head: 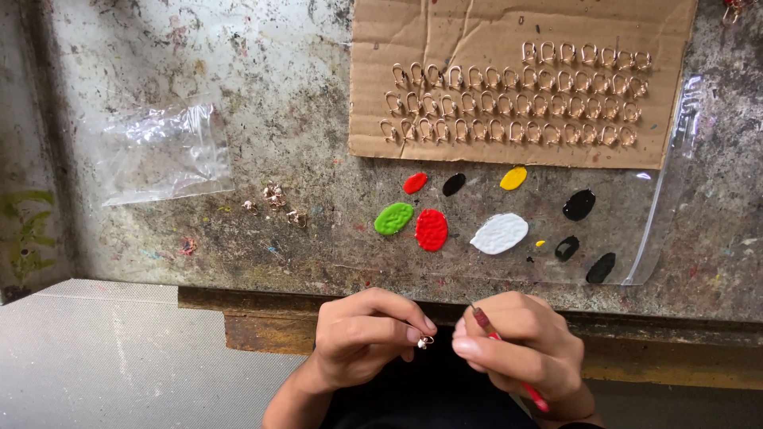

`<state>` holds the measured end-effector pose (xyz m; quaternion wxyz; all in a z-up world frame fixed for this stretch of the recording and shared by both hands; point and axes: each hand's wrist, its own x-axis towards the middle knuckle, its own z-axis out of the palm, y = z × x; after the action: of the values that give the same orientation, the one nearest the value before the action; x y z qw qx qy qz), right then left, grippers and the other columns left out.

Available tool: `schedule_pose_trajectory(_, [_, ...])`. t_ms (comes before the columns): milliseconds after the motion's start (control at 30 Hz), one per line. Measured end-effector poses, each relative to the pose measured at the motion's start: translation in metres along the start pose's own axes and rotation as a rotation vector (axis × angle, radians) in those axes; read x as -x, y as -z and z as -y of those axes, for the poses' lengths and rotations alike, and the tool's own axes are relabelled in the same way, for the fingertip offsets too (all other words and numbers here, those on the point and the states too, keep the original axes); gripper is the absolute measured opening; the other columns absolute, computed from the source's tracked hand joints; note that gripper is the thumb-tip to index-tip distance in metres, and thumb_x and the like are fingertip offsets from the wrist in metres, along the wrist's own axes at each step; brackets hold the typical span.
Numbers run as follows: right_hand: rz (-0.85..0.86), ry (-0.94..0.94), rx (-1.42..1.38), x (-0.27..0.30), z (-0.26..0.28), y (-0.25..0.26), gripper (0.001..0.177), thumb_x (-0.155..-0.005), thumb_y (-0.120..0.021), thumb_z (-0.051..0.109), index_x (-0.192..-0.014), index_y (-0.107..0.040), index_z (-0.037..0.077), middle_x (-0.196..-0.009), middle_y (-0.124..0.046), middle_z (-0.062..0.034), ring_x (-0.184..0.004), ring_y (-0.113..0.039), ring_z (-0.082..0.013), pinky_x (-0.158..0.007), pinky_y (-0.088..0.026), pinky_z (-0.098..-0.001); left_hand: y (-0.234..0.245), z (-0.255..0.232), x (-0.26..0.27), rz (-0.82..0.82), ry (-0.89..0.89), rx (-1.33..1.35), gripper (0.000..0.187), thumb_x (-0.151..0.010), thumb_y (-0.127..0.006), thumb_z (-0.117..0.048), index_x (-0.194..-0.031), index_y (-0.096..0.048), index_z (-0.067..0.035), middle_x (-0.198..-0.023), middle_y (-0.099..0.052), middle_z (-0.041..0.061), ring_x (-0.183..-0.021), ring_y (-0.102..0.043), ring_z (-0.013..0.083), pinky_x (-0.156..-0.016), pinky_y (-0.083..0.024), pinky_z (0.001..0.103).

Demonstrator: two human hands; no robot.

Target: Applying paint to small metal jewelry components using a fine-tipped brush.

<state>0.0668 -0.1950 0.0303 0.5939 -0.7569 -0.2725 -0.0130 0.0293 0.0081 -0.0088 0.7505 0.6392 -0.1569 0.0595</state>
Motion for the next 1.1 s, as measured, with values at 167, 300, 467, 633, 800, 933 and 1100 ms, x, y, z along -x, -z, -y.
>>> schedule_pose_trajectory(167, [0.073, 0.232, 0.127, -0.002, -0.012, -0.002, 0.016, -0.096, -0.069, 0.009, -0.109, -0.061, 0.012, -0.102, -0.075, -0.0060, -0.085, -0.076, -0.0175, -0.074, -0.070, -0.0265, -0.001, -0.001, -0.001, -0.019, -0.040, -0.038, 0.006, -0.102, -0.061, -0.005, -0.102, -0.064, -0.001, -0.097, -0.070, 0.022, -0.068, -0.071, 0.0197, -0.058, -0.064, 0.023])
schedule_pose_trajectory(300, [0.045, 0.186, 0.112, 0.002, -0.013, -0.004, 0.019, -0.094, -0.071, 0.010, -0.106, -0.057, 0.015, -0.100, -0.076, -0.0040, -0.083, -0.074, -0.0158, -0.073, -0.068, -0.0255, 0.000, -0.005, -0.007, 0.006, -0.019, -0.073, 0.002, -0.101, -0.063, -0.004, -0.101, -0.064, -0.002, -0.097, -0.072, 0.019, -0.081, -0.076, 0.0233, -0.076, -0.066, 0.028])
schedule_pose_trajectory(467, [0.069, 0.288, 0.121, 0.001, -0.015, -0.001, 0.024, -0.094, -0.070, 0.002, -0.109, -0.054, 0.011, -0.107, -0.073, -0.0099, -0.088, -0.069, -0.0185, -0.077, -0.074, -0.0317, -0.001, -0.006, -0.007, 0.009, -0.003, -0.115, 0.009, -0.098, -0.068, -0.005, -0.106, -0.065, -0.001, -0.101, -0.073, 0.018, -0.088, -0.078, 0.0247, -0.085, -0.067, 0.029])
schedule_pose_trajectory(633, [0.081, 0.282, 0.140, 0.004, -0.017, -0.003, 0.025, -0.094, -0.071, 0.003, -0.110, -0.055, 0.011, -0.107, -0.074, -0.0079, -0.092, -0.073, -0.0206, -0.080, -0.075, -0.0326, 0.000, -0.005, -0.005, 0.002, -0.001, -0.146, 0.006, -0.100, -0.065, -0.003, -0.105, -0.066, -0.001, -0.101, -0.074, 0.017, -0.087, -0.078, 0.0244, -0.082, -0.067, 0.029])
schedule_pose_trajectory(800, [-0.007, 0.202, 0.129, 0.006, -0.015, -0.008, 0.027, -0.088, -0.077, 0.005, -0.102, -0.055, 0.012, -0.097, -0.076, -0.0059, -0.087, -0.077, -0.0200, -0.079, -0.072, -0.0263, -0.002, -0.009, -0.008, -0.009, 0.013, -0.155, 0.006, -0.099, -0.065, -0.005, -0.102, -0.065, 0.000, -0.098, -0.075, 0.018, -0.086, -0.078, 0.0243, -0.081, -0.065, 0.028])
schedule_pose_trajectory(933, [-0.050, 0.162, 0.079, 0.006, -0.012, -0.010, 0.035, -0.086, -0.078, 0.004, -0.102, -0.050, 0.016, -0.095, -0.076, -0.0031, -0.083, -0.078, -0.0169, -0.076, -0.073, -0.0263, -0.003, -0.013, -0.010, -0.019, 0.006, -0.111, 0.006, -0.100, -0.064, -0.005, -0.102, -0.065, 0.001, -0.097, -0.074, 0.018, -0.085, -0.078, 0.0235, -0.081, -0.065, 0.028])
schedule_pose_trajectory(1100, [-0.079, 0.173, 0.042, 0.009, -0.014, -0.014, 0.035, -0.088, -0.075, 0.005, -0.103, -0.047, 0.017, -0.093, -0.075, -0.0031, -0.080, -0.075, -0.0167, -0.073, -0.072, -0.0263, -0.007, -0.013, -0.010, -0.050, -0.028, -0.100, 0.008, -0.101, -0.064, -0.008, -0.101, -0.064, 0.000, -0.095, -0.074, 0.017, -0.084, -0.076, 0.0228, -0.078, -0.064, 0.028])
